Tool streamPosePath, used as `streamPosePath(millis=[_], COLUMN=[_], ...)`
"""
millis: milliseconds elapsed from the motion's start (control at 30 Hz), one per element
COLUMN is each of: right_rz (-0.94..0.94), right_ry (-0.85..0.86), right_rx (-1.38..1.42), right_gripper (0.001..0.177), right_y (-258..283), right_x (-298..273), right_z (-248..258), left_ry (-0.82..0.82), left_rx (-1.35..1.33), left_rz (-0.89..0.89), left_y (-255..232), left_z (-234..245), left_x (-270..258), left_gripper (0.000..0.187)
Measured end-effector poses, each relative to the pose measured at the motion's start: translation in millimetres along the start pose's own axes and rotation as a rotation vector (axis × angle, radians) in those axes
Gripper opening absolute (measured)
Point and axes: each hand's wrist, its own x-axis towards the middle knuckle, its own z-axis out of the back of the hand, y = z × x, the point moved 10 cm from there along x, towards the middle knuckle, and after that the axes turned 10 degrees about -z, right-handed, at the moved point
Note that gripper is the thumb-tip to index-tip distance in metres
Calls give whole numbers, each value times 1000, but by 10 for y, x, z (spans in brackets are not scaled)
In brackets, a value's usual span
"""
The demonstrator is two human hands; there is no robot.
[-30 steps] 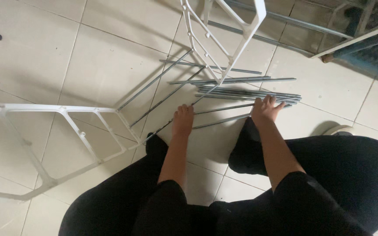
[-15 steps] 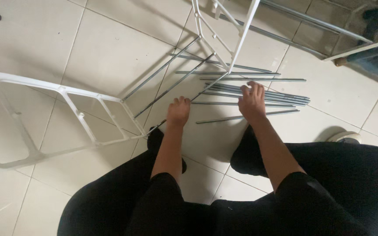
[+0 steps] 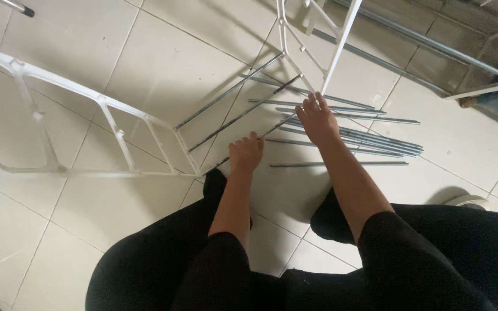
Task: The person assembles a white plastic and metal rack by inserting metal rods into the plastic frame. They sit on the floor and repeatedly insert rods into slots on the frame, adjusting the frame's position as needed.
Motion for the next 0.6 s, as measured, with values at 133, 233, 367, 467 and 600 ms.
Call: streamPosePath(millis=[133, 233, 367, 467, 600], right_rz=[29, 128, 267, 295, 236], right_ry=[97, 313, 196, -98, -360], right_rx=[34, 43, 101, 74, 22], right_gripper=[29, 18, 13, 9, 8], right_y=[66, 245, 463, 400, 194], right_x=[63, 111, 15, -56, -322], right_z=[-156, -351, -148, 238, 711], left_ry=[15, -16, 24, -183, -428], left_rx=[-141, -204, -254, -163, -120], left_rz=[80, 87, 115, 53, -66], left_y=[163, 306, 495, 533, 387], left_z=[55, 93, 62, 409, 851], left_x=[-123, -205, -398, -390, -513], left_gripper=[55, 54, 51, 49, 48])
